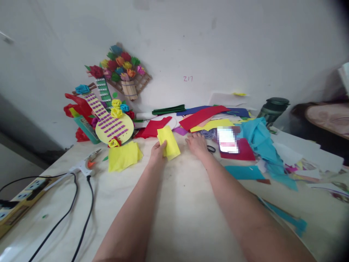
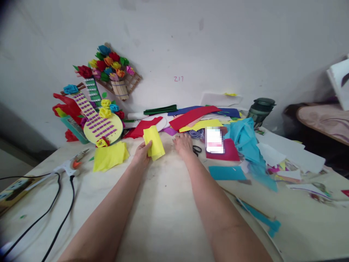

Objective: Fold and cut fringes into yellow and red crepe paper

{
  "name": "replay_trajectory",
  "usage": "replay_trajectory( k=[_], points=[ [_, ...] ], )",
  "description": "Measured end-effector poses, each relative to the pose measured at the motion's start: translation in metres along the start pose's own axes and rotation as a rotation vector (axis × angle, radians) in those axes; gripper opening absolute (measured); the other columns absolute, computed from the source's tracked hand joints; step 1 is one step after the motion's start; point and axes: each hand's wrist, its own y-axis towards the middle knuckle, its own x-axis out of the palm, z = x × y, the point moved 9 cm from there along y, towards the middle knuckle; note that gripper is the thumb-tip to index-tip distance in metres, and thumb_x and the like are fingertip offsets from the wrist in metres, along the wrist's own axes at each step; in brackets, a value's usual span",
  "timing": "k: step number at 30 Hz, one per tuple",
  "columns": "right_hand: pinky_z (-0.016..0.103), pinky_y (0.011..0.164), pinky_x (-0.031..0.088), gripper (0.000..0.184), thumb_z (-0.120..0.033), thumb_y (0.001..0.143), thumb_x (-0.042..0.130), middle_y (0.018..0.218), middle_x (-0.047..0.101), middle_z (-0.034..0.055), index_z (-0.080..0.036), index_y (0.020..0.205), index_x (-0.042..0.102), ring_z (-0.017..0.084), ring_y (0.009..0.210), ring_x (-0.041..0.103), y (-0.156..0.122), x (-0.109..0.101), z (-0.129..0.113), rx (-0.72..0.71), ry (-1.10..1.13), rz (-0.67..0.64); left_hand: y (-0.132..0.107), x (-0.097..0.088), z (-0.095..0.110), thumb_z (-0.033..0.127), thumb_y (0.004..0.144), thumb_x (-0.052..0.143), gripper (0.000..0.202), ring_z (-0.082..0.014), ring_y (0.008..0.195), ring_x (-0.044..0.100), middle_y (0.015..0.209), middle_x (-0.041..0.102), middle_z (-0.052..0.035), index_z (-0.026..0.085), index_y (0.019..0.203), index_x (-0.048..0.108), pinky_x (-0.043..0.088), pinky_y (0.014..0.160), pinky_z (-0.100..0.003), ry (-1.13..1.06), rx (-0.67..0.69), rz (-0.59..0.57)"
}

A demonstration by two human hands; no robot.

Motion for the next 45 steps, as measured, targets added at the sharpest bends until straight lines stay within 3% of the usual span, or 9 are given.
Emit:
replay_trajectory(
  k=[6,9,13,19,26,30,35,40,45],
  points=[
    [0.028,0.073,0.043,0.041,-0.046,0.085,0.031,0.094,0.064,0.0061,-0.018,0.098,0.058,0.016,0.086,0.057,-0.013,0.012,-0.049,-0.002,0.994,-0.272,-0.005,0.010,0.009,0.024,0.064,0.066,0.027,-0.0231,0.087,0.061,0.087,0.066,-0.0104,0.012,0.087,0.060,0.048,0.079,-0.035,-0.089,0.059,-0.092],
    [0.023,0.053,0.045,0.030,-0.038,0.077,0.049,0.077,0.065,0.0050,-0.014,0.091,0.058,0.014,0.063,0.059,-0.022,0.035,-0.065,0.188,1.342,-0.381,-0.003,0.009,0.009,0.026,0.064,0.066,0.030,-0.0209,0.082,0.061,0.089,0.065,-0.0093,0.012,0.090,0.060,0.048,0.076,-0.033,-0.109,0.072,-0.141],
    [0.019,0.033,0.033,0.014,-0.026,0.072,0.055,0.050,0.056,0.0002,-0.012,0.073,0.057,0.010,0.039,0.051,-0.025,0.054,-0.056,0.465,1.343,-0.249,0.000,0.004,0.003,0.030,0.065,0.065,0.027,-0.0183,0.071,0.061,0.080,0.065,-0.0073,0.012,0.084,0.058,0.048,0.065,-0.030,-0.053,0.046,-0.139],
    [0.017,0.029,0.032,0.013,-0.023,0.075,0.051,0.052,0.058,0.0000,-0.012,0.080,0.056,0.009,0.035,0.050,-0.017,0.068,-0.045,0.633,1.414,-0.154,0.008,-0.009,0.003,0.037,0.073,0.052,0.028,-0.0181,0.086,0.059,0.092,0.064,-0.0098,0.014,0.089,0.056,0.046,0.074,-0.031,-0.077,0.014,-0.034],
    [0.016,0.036,0.040,0.018,-0.025,0.081,0.046,0.065,0.062,0.0039,-0.012,0.092,0.052,0.009,0.046,0.056,0.049,0.052,-0.010,0.759,1.421,0.008,0.010,-0.010,0.014,0.052,0.078,0.036,0.044,-0.0196,0.107,0.051,0.124,0.049,-0.0087,0.021,0.103,0.055,0.042,0.084,-0.035,-0.235,0.026,-0.165],
    [0.022,0.049,0.048,0.037,-0.040,0.087,0.031,0.071,0.064,0.0094,-0.010,0.096,0.051,0.013,0.059,0.062,0.089,0.045,-0.022,0.541,1.380,-0.150,0.008,-0.013,0.019,0.056,0.077,0.034,0.048,-0.0192,0.109,0.049,0.127,0.046,-0.0071,0.023,0.106,0.054,0.042,0.085,-0.034,-0.291,0.074,-0.179],
    [0.027,0.064,0.049,0.024,-0.030,0.082,0.044,0.089,0.064,0.0096,-0.014,0.093,0.058,0.015,0.074,0.061,0.073,0.061,-0.057,0.319,0.943,-0.167,0.013,-0.026,0.016,0.060,0.076,0.033,0.052,-0.0209,0.108,0.049,0.121,0.051,-0.0118,0.020,0.103,0.053,0.043,0.084,-0.035,-0.353,0.081,-0.076],
    [0.035,0.094,0.032,0.020,-0.022,0.076,0.047,0.131,0.041,0.0042,-0.019,0.081,0.067,0.021,0.115,0.037,0.056,0.042,-0.127,-0.348,0.342,0.048,0.015,-0.037,0.011,0.061,0.075,0.034,0.051,-0.0212,0.103,0.052,0.112,0.054,-0.0136,0.018,0.093,0.054,0.044,0.082,-0.034,-0.436,0.076,0.020],
    [0.042,0.099,0.021,0.026,-0.023,0.078,0.044,0.137,0.034,0.0017,-0.020,0.090,0.067,0.024,0.126,0.021,0.059,0.064,-0.141,-0.528,0.090,-0.078,0.016,-0.040,0.007,0.058,0.075,0.038,0.048,-0.0207,0.099,0.053,0.109,0.053,-0.0141,0.016,0.092,0.055,0.045,0.080,-0.032,-0.567,0.059,0.089]
  ],
)
